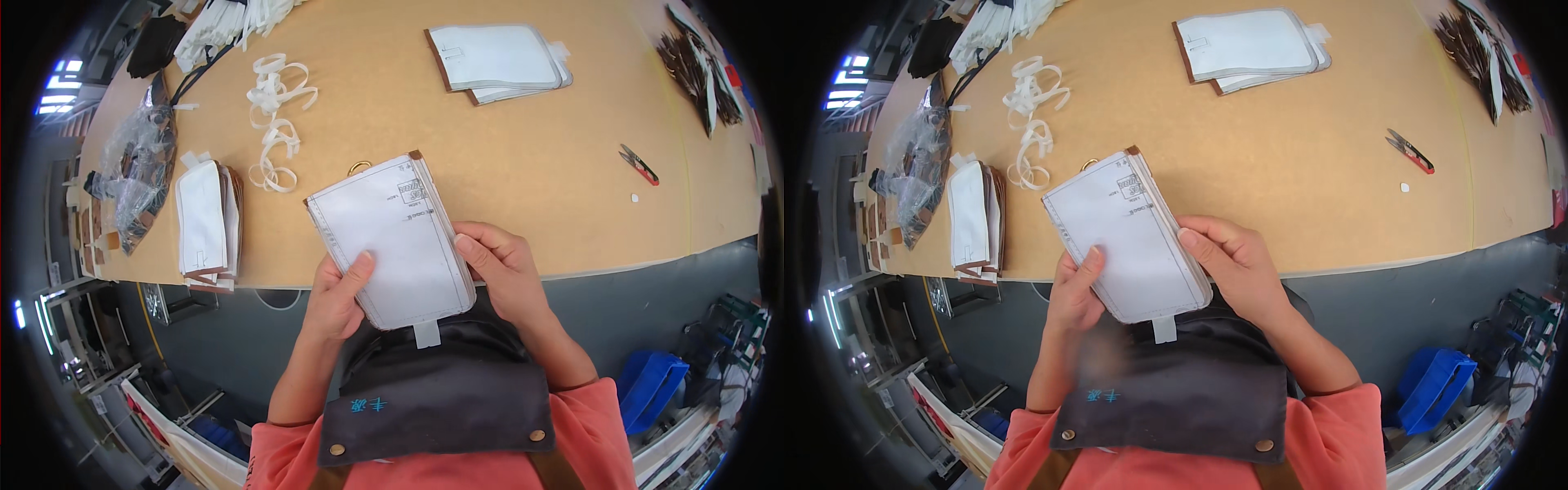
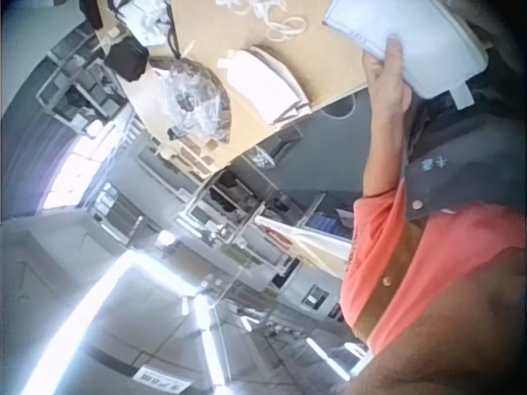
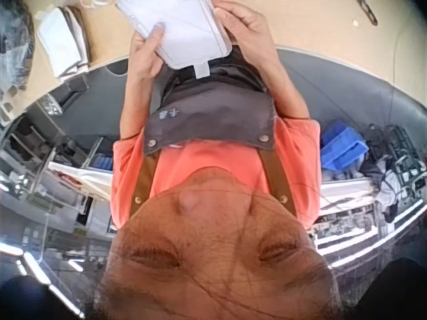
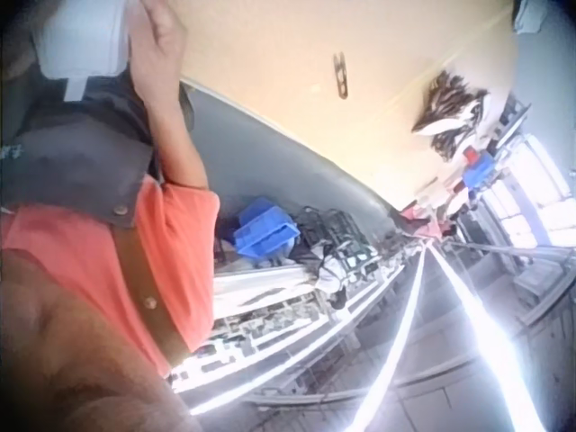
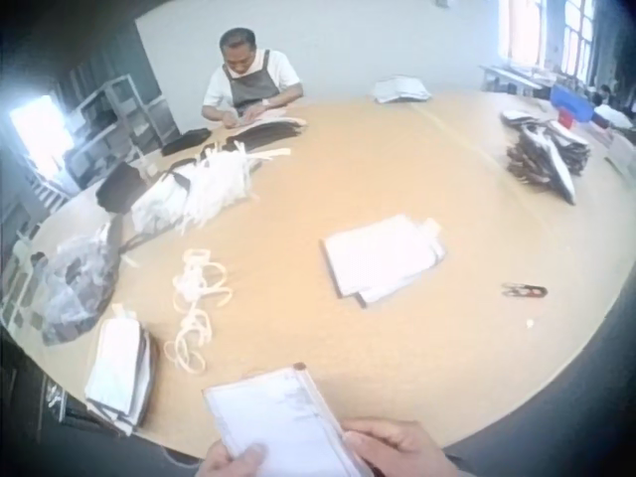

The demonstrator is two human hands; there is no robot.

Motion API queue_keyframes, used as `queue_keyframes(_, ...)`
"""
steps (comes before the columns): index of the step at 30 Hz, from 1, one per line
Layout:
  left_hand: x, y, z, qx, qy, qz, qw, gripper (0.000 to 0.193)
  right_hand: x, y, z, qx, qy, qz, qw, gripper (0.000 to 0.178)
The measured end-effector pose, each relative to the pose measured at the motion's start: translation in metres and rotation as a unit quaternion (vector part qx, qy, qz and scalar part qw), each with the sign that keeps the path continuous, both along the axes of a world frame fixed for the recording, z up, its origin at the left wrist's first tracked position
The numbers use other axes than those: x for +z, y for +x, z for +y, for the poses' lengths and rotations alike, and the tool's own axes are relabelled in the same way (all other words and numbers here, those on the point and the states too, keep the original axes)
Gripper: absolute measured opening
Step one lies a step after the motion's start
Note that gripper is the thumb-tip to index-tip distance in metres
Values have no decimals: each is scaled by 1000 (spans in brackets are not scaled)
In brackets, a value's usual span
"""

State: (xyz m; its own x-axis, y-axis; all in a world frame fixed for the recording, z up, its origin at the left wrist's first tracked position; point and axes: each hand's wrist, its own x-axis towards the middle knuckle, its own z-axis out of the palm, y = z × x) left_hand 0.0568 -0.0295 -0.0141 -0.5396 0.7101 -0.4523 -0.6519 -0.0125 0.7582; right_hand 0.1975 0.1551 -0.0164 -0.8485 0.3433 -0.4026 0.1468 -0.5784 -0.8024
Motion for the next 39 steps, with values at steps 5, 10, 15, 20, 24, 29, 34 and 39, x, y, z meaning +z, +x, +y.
queue_keyframes(5,-7,3,-2,0,5,11,1000,40,-8,0,-10,-42,146,9,988,27)
queue_keyframes(10,-13,5,-2,-18,16,22,999,40,-10,-3,-8,-54,176,-34,982,18)
queue_keyframes(15,-10,19,1,26,-29,36,999,38,-20,-2,-16,-66,356,-71,929,14)
queue_keyframes(20,-8,20,1,50,-33,33,998,37,-11,-3,-11,-45,319,-71,944,17)
queue_keyframes(24,-9,17,2,56,-20,27,998,37,-13,-1,-11,-52,75,1,996,25)
queue_keyframes(29,-7,20,2,82,-44,17,995,38,-10,1,-11,-39,29,0,999,29)
queue_keyframes(34,-6,24,4,87,-46,21,995,36,-10,0,-19,-60,176,-14,982,26)
queue_keyframes(39,-11,26,6,73,-49,37,995,39,-24,2,-30,-105,458,1,883,28)
